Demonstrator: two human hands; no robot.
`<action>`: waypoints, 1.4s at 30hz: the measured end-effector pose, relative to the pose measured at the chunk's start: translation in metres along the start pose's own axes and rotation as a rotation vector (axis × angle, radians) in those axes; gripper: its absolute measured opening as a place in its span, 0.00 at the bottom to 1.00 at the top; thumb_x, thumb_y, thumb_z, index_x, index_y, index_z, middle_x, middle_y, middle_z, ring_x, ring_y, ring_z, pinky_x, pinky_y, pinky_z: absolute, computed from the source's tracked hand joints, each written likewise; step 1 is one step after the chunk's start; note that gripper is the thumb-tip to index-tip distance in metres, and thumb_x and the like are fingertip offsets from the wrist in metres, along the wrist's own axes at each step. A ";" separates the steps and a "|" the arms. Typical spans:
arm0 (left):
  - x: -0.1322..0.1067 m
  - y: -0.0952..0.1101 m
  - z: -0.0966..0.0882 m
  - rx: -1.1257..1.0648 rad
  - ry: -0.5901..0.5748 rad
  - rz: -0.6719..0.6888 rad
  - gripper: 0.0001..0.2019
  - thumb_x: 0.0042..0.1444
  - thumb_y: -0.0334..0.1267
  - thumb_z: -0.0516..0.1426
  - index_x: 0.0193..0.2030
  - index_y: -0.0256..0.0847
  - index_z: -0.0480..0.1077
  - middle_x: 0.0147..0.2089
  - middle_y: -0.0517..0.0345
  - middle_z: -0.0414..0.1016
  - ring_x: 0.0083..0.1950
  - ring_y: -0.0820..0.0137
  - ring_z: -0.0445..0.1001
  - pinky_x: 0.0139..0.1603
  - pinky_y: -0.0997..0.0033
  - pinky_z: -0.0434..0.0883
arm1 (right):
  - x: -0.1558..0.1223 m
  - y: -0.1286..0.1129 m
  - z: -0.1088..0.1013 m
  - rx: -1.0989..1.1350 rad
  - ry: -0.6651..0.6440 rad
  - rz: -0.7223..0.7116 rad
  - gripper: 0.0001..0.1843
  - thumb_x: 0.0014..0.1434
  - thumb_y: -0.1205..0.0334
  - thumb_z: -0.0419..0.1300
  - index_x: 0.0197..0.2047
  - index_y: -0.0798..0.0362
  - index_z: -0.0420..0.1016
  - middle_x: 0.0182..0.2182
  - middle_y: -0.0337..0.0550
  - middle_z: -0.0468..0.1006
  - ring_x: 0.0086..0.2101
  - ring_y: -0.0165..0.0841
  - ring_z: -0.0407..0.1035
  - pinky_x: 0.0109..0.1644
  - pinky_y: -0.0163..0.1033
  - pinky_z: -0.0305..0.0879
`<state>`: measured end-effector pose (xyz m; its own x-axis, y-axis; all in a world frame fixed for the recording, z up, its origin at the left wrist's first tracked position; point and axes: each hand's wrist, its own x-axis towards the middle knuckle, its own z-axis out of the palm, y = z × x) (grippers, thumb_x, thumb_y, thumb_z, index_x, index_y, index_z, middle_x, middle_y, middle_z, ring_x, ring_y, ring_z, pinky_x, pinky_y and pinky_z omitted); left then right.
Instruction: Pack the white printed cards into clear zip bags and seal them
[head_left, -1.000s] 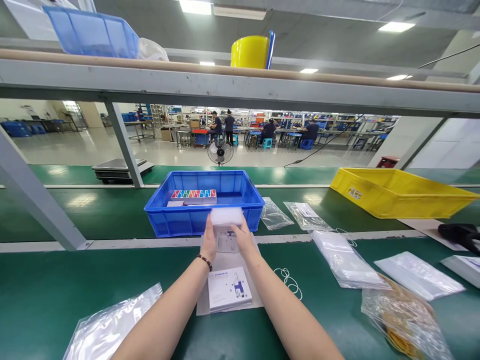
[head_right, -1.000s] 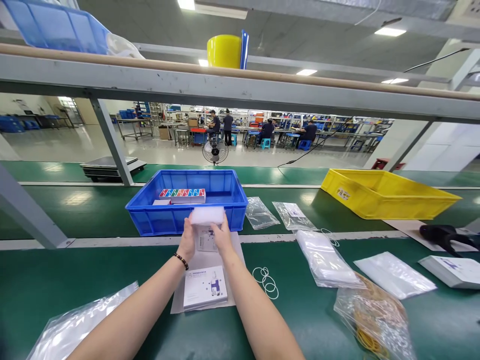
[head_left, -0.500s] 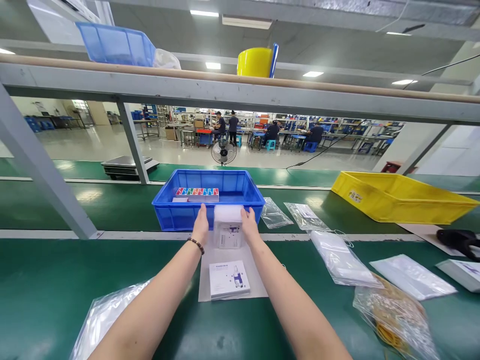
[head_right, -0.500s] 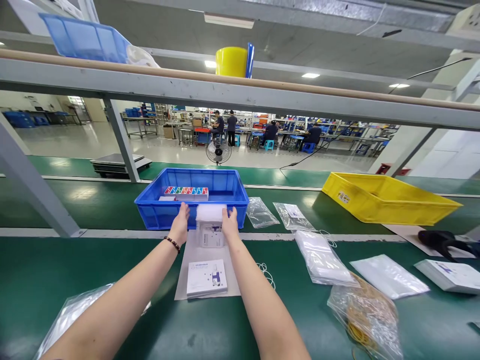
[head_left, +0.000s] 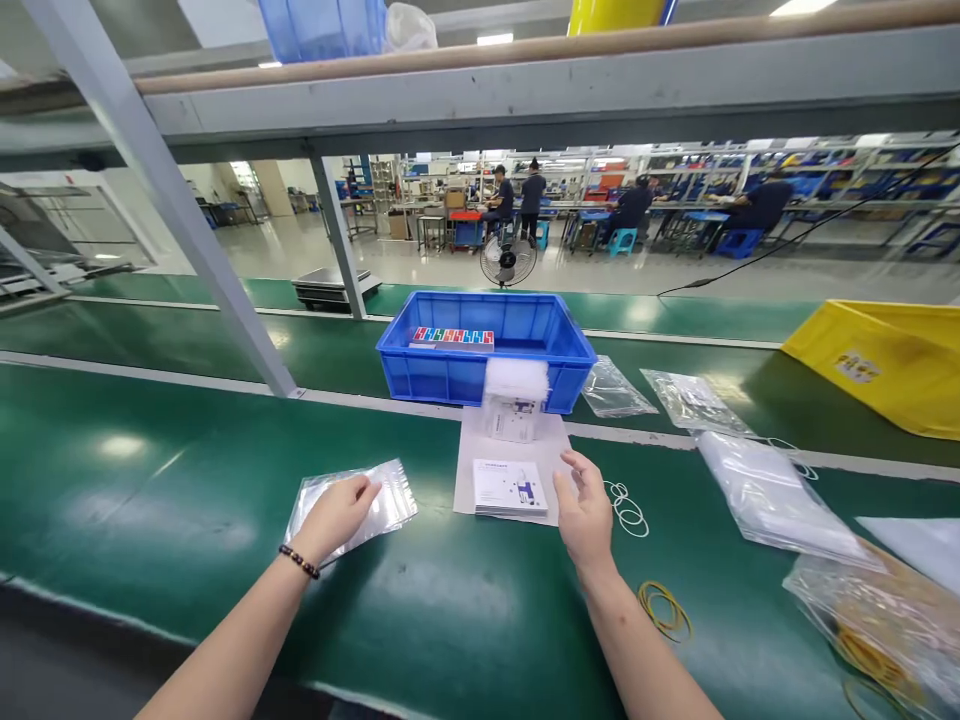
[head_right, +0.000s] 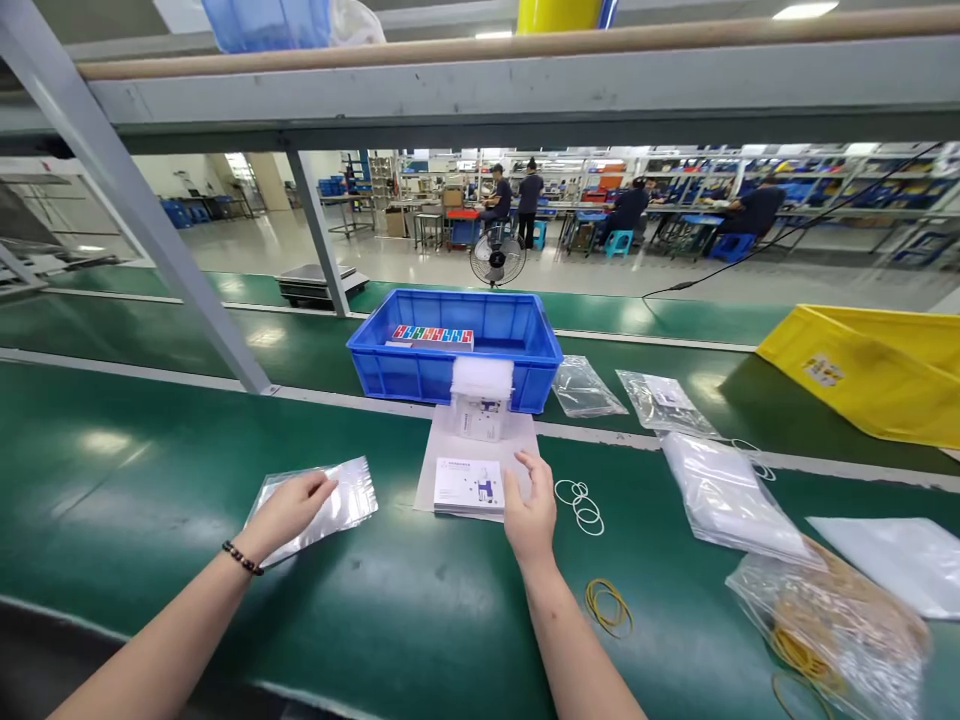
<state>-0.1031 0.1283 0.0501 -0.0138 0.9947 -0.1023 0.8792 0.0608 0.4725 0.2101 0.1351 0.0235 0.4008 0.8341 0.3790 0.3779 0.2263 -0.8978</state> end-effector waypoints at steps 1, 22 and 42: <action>-0.006 -0.005 0.003 0.104 -0.053 -0.034 0.16 0.52 0.47 0.45 0.21 0.40 0.61 0.23 0.55 0.68 0.27 0.65 0.68 0.26 0.71 0.57 | -0.004 -0.001 0.000 -0.040 0.014 -0.050 0.15 0.52 0.57 0.51 0.41 0.55 0.66 0.46 0.51 0.68 0.48 0.40 0.61 0.53 0.50 0.55; -0.055 0.078 0.049 -0.088 -0.371 0.319 0.11 0.51 0.40 0.48 0.22 0.39 0.61 0.21 0.63 0.63 0.24 0.74 0.60 0.25 0.76 0.54 | -0.052 -0.022 0.027 0.234 -0.859 0.508 0.12 0.48 0.61 0.54 0.38 0.56 0.67 0.16 0.30 0.61 0.14 0.23 0.55 0.18 0.29 0.52; -0.039 0.072 0.052 0.057 -0.362 0.250 0.10 0.54 0.36 0.45 0.26 0.40 0.63 0.27 0.55 0.70 0.30 0.67 0.67 0.29 0.71 0.59 | -0.015 -0.018 -0.034 -0.235 -0.900 0.006 0.12 0.48 0.71 0.48 0.33 0.49 0.68 0.21 0.34 0.70 0.22 0.28 0.62 0.25 0.31 0.57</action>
<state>-0.0143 0.0895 0.0426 0.3612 0.8843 -0.2959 0.8594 -0.1926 0.4736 0.2253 0.1014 0.0419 -0.3580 0.9332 -0.0306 0.5765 0.1952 -0.7935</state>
